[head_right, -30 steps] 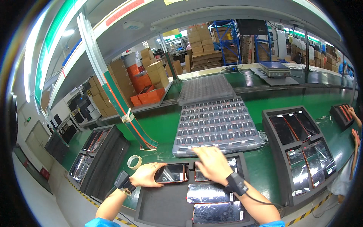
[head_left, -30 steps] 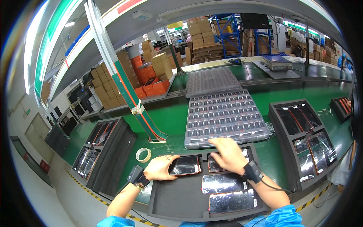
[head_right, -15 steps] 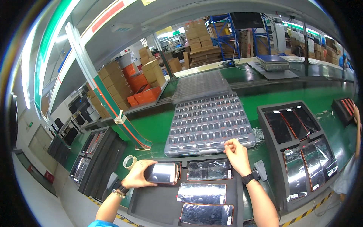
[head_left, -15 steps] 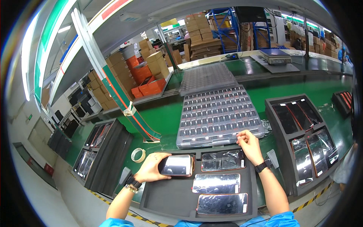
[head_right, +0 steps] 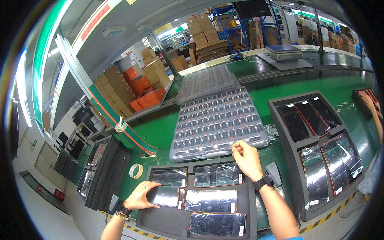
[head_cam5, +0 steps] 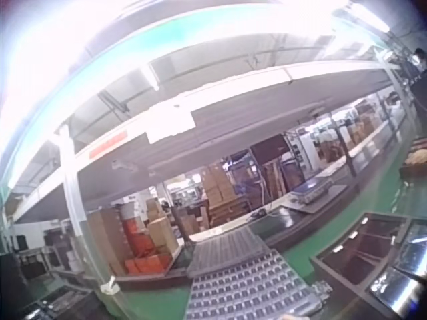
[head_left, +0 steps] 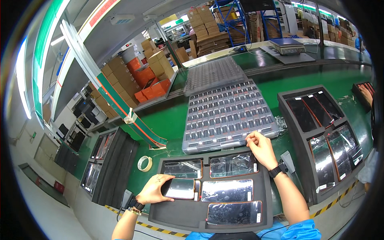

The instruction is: The worker is picking small electronic components from a grid and placing them into foam-lined trays for packing or assembly.

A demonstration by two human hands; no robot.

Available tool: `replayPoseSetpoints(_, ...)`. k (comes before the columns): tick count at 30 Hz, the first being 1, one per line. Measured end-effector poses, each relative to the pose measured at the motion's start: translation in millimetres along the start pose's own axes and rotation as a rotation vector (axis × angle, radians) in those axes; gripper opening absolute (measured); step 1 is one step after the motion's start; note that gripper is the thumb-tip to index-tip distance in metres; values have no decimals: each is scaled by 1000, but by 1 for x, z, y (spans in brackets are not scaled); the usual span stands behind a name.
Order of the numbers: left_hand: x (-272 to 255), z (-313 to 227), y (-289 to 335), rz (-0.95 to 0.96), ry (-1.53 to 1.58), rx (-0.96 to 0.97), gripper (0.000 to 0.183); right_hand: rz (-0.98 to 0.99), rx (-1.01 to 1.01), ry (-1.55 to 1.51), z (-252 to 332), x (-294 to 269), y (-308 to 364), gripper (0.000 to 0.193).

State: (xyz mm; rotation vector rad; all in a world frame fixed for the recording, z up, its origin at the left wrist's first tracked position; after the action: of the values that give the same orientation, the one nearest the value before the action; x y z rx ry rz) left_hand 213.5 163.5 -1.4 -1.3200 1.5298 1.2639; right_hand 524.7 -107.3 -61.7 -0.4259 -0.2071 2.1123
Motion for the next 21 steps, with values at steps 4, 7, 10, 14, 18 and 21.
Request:
replayPoseSetpoints(4, -4, -1, 18, -30, 118, -27, 93, -2, 13, 52, 1, 3, 4, 11)
replayPoseSetpoints(7, 3, -12, 29, 84, 143, 29, 94, -33, -13, 20, 10, 0, 8, 10)
replayPoseSetpoints(10, 17, -26, 40, 202, 133, 95, 90, -31, -2, 8, 10, 0, 8, 10)
replayPoseSetpoints(14, 29, -31, 47, 237, 106, 66, 91, -38, -1, 20, 4, -1, 6, 12)
replayPoseSetpoints(18, 27, -34, 53, 225, 161, 62, 98, -46, -13, 12, -1, 0, 5, 13)
replayPoseSetpoints(21, 14, -29, 45, 69, 289, 28, 79, -44, 2, 17, 4, 0, 6, 13)
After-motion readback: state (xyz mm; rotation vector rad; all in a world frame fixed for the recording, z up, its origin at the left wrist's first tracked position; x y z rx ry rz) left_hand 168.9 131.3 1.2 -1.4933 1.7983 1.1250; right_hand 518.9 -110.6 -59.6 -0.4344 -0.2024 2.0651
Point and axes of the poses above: each hand's wrist, its own y-axis away from the middle knuckle, its own x-axis out of the palm, z = x × y, the point moved 6 cm from there along -y, towards the middle knuckle, and after that the axes turned 8 degrees about z, right-handed, at the moved point
